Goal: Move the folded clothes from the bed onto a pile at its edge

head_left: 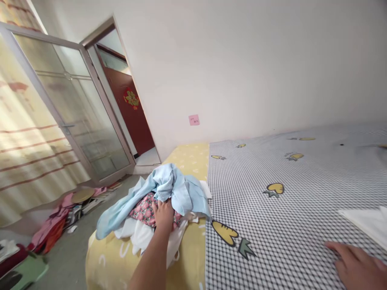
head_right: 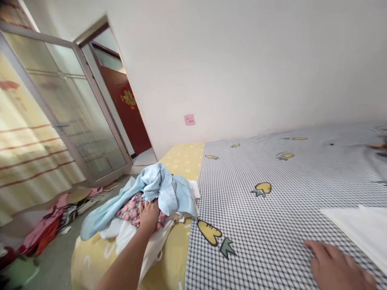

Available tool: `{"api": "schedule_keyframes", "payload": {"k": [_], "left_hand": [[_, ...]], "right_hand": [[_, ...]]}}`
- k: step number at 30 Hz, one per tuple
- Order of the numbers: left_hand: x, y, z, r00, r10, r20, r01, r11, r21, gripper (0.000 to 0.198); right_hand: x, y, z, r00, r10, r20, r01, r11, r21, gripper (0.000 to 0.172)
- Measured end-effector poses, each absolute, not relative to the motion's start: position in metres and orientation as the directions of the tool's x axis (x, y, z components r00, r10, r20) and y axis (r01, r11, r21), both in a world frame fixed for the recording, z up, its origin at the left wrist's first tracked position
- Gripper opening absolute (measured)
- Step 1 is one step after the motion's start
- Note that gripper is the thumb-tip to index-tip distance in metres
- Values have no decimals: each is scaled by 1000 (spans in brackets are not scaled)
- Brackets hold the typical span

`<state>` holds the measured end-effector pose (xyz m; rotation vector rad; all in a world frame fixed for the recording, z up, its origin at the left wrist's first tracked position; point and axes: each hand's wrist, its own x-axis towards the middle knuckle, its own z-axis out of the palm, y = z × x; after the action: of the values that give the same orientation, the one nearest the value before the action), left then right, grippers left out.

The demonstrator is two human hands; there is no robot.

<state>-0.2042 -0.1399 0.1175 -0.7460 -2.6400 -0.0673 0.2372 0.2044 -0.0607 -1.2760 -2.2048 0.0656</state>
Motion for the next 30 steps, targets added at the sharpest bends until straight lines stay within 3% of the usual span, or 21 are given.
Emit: {"api": "schedule_keyframes", "payload": {"k": [13,21,25,30], "left_hand": [[-151,-145,109,-833,397,386,395,914,-88,61],[-70,-137,67,-794,281,539,466,851,242,53],[-30,-92,57,-757,370,539,548,808,215,50],[-12,-55,46,-696,666,267,706,703,88,58]], "right_hand": [[222,160,5,-396,819,414,777,540,-324,40],[220,152,14,-419,832,362,780,534,-325,44],[216,149,19,-417,832,365,789,531,-308,41],[214,143,35,-393,867,307,790,489,-370,36]]}}
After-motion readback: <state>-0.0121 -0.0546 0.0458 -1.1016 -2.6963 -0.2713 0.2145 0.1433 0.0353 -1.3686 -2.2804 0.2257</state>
